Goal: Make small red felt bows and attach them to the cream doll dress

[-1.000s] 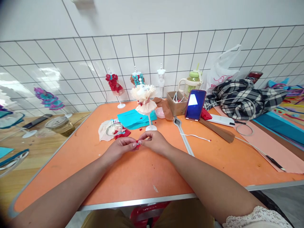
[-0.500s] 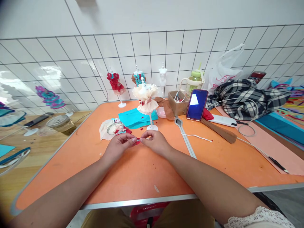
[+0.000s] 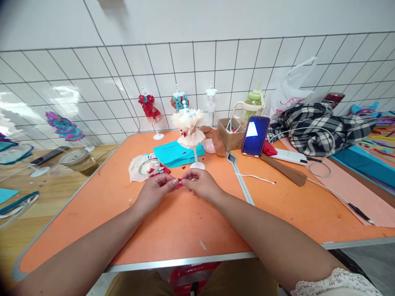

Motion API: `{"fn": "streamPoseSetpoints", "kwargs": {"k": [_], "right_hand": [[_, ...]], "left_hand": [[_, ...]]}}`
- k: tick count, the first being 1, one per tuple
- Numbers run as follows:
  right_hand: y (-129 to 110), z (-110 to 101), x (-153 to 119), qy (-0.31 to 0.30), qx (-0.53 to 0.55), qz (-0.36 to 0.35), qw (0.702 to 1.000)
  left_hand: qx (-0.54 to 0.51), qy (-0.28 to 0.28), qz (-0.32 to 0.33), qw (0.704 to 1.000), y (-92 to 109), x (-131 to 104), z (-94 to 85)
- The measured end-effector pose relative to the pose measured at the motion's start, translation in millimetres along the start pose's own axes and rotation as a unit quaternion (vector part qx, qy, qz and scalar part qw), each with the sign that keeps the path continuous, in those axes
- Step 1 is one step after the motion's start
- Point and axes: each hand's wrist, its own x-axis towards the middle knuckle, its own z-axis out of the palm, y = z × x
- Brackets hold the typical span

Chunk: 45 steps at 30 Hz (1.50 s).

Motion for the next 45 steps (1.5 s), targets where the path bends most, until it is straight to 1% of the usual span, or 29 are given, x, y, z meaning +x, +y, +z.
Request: {"fn": "streamPoseSetpoints", "kwargs": {"k": [3, 5, 8, 11, 13, 15, 18, 22, 25, 28, 33, 36, 39, 41, 45], "right_hand": [[1, -1, 1, -0.004, 0.024, -0.001, 1.0], [3, -1, 1, -0.012, 0.035, -0.001, 0.999], [2, -2, 1, -0.024, 0.033, 0.007, 0.999], [2, -3, 0, -0.009, 0.002, 0.014, 1.0], [3, -3, 1, 0.0, 0.001, 0.006, 1.0], [5, -4, 2, -0.003, 0.03, -0.004, 1.0], [7, -4, 3, -0.024, 0.089, -0.002, 0.996], [8, -4, 4, -0.035, 0.126, 0.005, 0.991], [7, -3, 3, -0.039, 0.113, 0.006, 0.993], [5, -2, 1, -0.03, 0.064, 0.002, 0.997], [4, -2, 1, -0.002, -0.042, -0.057, 0.997], [6, -2, 2, 0.014, -0.081, -0.044, 0.996], [4, -1, 0, 0.024, -0.088, -0.023, 0.996], [1, 1, -1, 0.013, -0.076, -0.006, 0.997], [-3, 0, -3, -0.014, -0.027, 0.018, 0.999]], "left_hand": [[-0.042, -0.017, -0.017, 0.999, -3, 1, 0.8], [-0.048, -0.023, -0.022, 0.998, -4, 1, 1.1], [-0.014, -0.02, -0.01, 1.0, -3, 1, 1.5], [0.014, -0.017, 0.01, 1.0, -3, 1, 1.9], [0.004, -0.019, 0.014, 1.0, -3, 1, 2.2], [-0.013, -0.02, 0.009, 1.0, -4, 2, 2.2], [-0.036, -0.016, 0.003, 0.999, -5, 2, 2.2], [-0.06, -0.024, 0.018, 0.998, -2, 0, 3.4], [-0.049, -0.028, 0.018, 0.998, -1, -1, 4.3], [-0.026, -0.016, 0.019, 0.999, -3, 0, 4.1], [0.018, -0.034, 0.02, 0.999, -4, 0, 4.2], [0.017, -0.036, 0.021, 0.999, -2, -1, 5.2], [0.019, -0.021, 0.034, 0.999, 0, -2, 5.8], [0.027, -0.014, 0.044, 0.999, 0, -2, 5.7], [0.009, -0.031, 0.023, 0.999, 0, -2, 4.4]]}}
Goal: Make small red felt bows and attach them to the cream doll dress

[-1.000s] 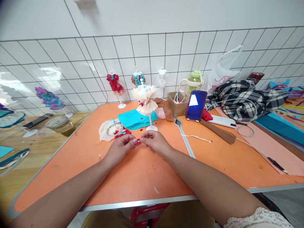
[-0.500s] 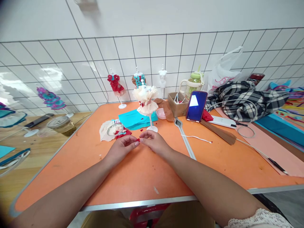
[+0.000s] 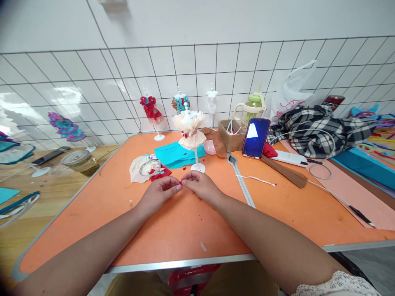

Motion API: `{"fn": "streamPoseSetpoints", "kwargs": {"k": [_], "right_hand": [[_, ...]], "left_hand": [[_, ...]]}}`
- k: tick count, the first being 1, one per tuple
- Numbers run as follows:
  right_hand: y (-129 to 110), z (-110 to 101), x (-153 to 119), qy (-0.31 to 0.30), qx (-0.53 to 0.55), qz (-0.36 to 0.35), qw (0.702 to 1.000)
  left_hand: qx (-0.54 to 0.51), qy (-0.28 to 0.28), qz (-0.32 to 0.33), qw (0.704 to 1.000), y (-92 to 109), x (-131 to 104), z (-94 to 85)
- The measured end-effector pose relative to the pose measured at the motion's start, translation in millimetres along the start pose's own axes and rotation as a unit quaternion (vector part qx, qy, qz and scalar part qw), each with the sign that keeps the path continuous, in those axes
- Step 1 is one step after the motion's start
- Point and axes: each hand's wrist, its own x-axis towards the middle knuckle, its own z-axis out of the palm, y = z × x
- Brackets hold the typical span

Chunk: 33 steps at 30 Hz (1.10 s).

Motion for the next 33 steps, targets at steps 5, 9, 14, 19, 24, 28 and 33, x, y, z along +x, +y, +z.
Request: {"fn": "streamPoseSetpoints", "kwargs": {"k": [5, 9, 14, 19, 24, 28, 33], "right_hand": [[2, -4, 2, 0.023, -0.041, -0.019, 0.999], [3, -3, 3, 0.034, -0.079, -0.027, 0.996], [4, -1, 3, 0.037, -0.083, -0.039, 0.995], [7, 0, 4, 0.027, -0.068, -0.041, 0.997], [11, -1, 6, 0.028, -0.08, -0.048, 0.995], [6, -3, 3, 0.038, -0.088, -0.045, 0.994], [-2, -2, -1, 0.004, -0.026, -0.02, 0.999]], "left_hand": [[-0.03, 0.001, -0.014, 0.999, -1, 1, -1.7], [-0.064, -0.012, -0.018, 0.998, -1, 0, -2.0], [-0.128, -0.042, -0.026, 0.991, -5, 2, -2.3], [-0.111, -0.033, -0.042, 0.992, -7, 3, -0.9], [-0.104, -0.042, -0.047, 0.993, -7, 3, -1.4], [-0.099, -0.048, -0.05, 0.993, -7, 3, -2.6], [-0.085, -0.051, -0.052, 0.994, -5, 3, -2.6]]}}
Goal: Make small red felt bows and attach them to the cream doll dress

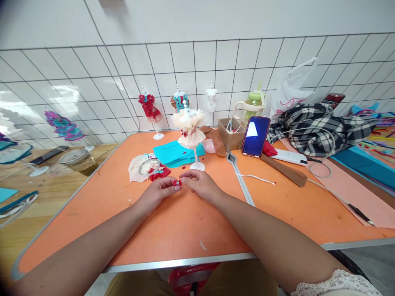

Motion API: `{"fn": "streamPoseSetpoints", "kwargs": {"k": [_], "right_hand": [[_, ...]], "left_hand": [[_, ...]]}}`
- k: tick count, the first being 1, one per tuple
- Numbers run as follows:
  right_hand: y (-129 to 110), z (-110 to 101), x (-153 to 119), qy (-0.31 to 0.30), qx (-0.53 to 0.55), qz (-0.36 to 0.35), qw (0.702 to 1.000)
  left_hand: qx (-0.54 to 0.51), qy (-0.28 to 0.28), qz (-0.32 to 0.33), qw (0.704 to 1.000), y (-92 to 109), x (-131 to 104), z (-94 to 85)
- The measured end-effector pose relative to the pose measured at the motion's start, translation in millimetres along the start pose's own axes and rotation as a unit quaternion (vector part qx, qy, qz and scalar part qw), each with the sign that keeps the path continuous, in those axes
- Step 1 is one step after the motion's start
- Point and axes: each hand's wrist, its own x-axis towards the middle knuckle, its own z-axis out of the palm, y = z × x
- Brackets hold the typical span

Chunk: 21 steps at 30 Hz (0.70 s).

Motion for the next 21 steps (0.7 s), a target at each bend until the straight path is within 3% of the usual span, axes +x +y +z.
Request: {"fn": "streamPoseSetpoints", "kwargs": {"k": [8, 14, 21], "right_hand": [[6, 0, 3, 0.027, -0.029, -0.018, 0.999], [8, 3, 2, -0.017, 0.084, 0.037, 0.996], [10, 8, 4, -0.015, 0.17, 0.06, 0.984]], "left_hand": [[0.035, -0.016, 0.006, 0.999, 0, -1, 1.1], [0.026, 0.014, 0.028, 0.999, -1, 0, -0.4], [0.016, 0.021, 0.051, 0.998, -2, -1, 3.4]]}}
